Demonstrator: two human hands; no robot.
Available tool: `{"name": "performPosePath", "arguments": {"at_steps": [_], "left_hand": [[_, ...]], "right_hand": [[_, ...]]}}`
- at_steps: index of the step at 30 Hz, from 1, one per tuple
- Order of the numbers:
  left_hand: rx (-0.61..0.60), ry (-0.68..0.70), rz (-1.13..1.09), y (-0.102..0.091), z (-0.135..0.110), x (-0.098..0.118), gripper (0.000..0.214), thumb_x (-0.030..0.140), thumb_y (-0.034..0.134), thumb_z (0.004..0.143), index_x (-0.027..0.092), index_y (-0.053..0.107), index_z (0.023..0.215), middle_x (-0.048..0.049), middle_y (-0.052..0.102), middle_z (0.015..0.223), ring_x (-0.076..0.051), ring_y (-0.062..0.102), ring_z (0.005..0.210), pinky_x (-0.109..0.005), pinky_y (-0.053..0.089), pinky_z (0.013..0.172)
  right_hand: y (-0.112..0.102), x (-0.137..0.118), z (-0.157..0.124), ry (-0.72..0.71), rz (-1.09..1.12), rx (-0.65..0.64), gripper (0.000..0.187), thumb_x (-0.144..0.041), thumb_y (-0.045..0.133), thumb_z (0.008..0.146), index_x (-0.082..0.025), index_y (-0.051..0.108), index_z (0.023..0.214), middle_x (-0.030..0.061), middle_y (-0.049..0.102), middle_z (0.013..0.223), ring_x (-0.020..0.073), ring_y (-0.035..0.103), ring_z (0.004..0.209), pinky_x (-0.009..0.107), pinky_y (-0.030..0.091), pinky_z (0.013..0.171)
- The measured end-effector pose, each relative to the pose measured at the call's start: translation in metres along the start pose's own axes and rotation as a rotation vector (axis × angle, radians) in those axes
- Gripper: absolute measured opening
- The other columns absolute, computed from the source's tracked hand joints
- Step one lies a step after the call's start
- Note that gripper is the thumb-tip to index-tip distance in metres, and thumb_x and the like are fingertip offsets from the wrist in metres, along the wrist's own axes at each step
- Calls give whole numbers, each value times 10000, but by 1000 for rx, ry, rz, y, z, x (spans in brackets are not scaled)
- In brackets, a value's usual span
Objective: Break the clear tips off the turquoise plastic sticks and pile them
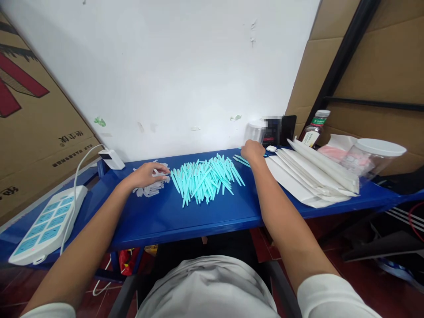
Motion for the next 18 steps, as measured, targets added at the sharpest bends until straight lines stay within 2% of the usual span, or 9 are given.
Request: {"name": "performPosePath", "arguments": {"at_steps": [4, 8, 11, 14, 18], "left_hand": [[-51, 18, 60, 9, 2, 1, 329, 500, 687, 834, 230, 789, 992, -83, 766, 1044, -277, 681, 998, -346, 488, 823], [-70, 18, 92, 15, 5, 6, 306, 491, 656, 843, 212, 763, 911, -73, 733, 932, -247, 663, 869, -332, 465, 750], [-77, 11, 97, 16, 5, 5, 288, 474, 642, 843, 200, 732, 858, -73, 718, 891, -240, 652, 827, -336, 463, 736], [-92, -34, 60, 14, 3, 0, 306, 506, 657, 836, 205, 710, 839, -68, 726, 880, -237, 664, 813, -337, 478, 731], [21, -53, -36, 4, 1, -5, 398, 606, 658, 853, 211, 707, 882, -64, 756, 896, -231, 687, 838, -332, 513, 751]], "right_hand": [[5, -13, -6, -26, 38, -7, 385, -332, 568, 1001, -72, 736, 1229, 297, 717, 1227, 418, 673, 1214, 492, 535, 963], [5, -24, -10, -105, 114, -24, 321, -347, 603, 979, -105, 793, 1073, 258, 756, 1150, 394, 703, 1136, 459, 537, 928], [3, -31, -12, -193, 199, -44, 285, -344, 613, 972, -135, 806, 995, 195, 789, 1057, 324, 732, 1032, 386, 538, 884], [2, -40, -15, -306, 287, -77, 247, -302, 595, 980, -165, 800, 1002, 113, 805, 1031, 225, 738, 946, 288, 531, 828], [2, -58, -25, -501, 542, -110, 184, -213, 628, 935, -130, 760, 1031, 86, 800, 948, 173, 720, 882, 244, 521, 812]]}}
Point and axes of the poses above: each hand's wrist, its own z-axis towards the middle knuckle, its own y-axis out of the palm, x = y × z, the point moved 4 cm from there along z, towards the middle knuckle
